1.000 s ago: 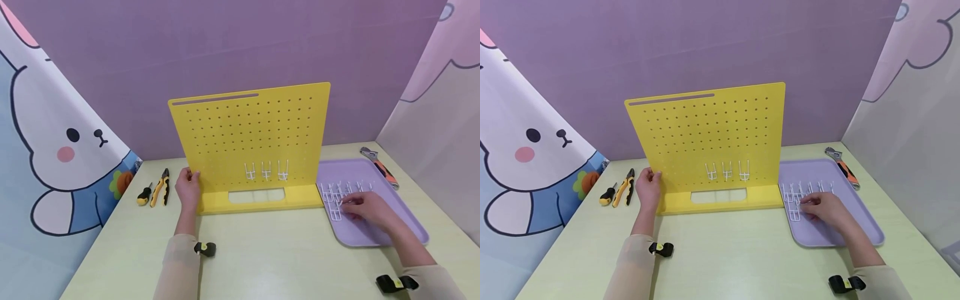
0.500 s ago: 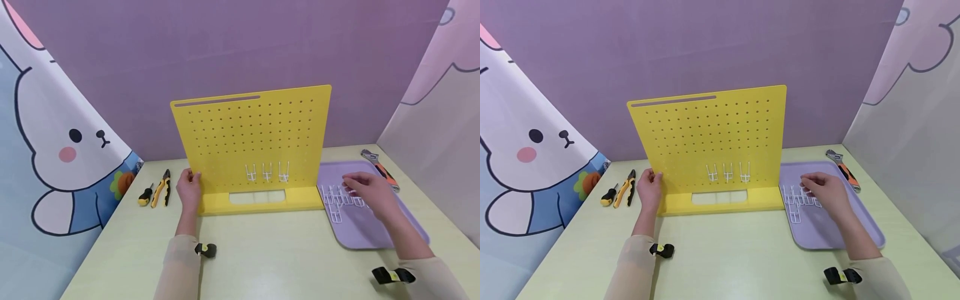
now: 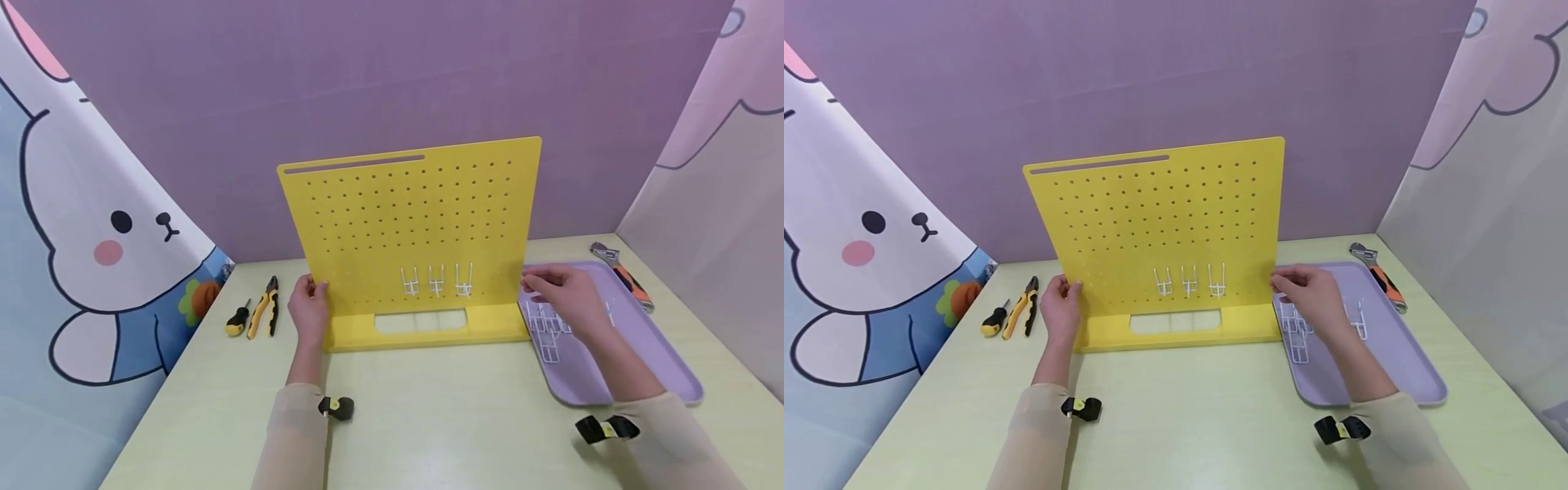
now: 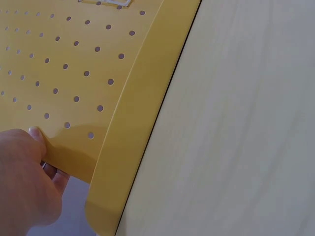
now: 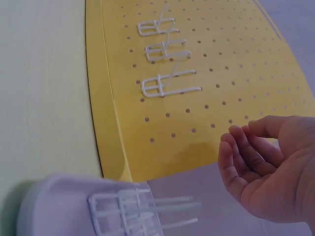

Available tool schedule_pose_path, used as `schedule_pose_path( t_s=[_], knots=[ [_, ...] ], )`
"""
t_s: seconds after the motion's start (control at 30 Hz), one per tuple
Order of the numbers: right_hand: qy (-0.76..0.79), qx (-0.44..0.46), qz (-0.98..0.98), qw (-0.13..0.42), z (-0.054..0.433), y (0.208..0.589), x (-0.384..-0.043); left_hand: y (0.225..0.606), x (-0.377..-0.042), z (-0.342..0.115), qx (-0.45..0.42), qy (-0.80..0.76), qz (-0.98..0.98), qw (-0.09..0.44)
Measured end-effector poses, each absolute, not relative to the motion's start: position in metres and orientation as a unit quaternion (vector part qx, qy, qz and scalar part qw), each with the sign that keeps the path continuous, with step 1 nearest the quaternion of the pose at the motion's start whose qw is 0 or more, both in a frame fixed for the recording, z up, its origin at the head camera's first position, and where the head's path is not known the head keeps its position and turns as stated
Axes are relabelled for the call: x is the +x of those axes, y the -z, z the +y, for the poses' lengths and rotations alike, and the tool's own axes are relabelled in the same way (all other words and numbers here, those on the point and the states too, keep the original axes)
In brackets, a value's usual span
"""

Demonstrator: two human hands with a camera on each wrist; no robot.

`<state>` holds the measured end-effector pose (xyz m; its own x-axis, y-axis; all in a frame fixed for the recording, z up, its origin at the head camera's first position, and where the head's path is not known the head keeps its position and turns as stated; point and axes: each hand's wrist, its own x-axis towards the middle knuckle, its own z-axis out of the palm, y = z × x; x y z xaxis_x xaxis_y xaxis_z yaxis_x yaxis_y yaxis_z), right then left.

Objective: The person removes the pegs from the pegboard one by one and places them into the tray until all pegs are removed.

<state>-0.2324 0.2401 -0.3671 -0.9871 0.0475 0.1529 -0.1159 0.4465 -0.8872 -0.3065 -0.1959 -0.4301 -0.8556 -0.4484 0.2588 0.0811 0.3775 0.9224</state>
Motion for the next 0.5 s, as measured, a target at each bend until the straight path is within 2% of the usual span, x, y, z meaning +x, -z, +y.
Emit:
schedule_pose_path(
  t_s=[0.5],
  knots=[
    [-0.582,0.044,-0.811,0.037,0.202,0.383,-0.25,0.429,-0.307,-0.195,0.127,0.549,-0.791,0.237]
  ],
)
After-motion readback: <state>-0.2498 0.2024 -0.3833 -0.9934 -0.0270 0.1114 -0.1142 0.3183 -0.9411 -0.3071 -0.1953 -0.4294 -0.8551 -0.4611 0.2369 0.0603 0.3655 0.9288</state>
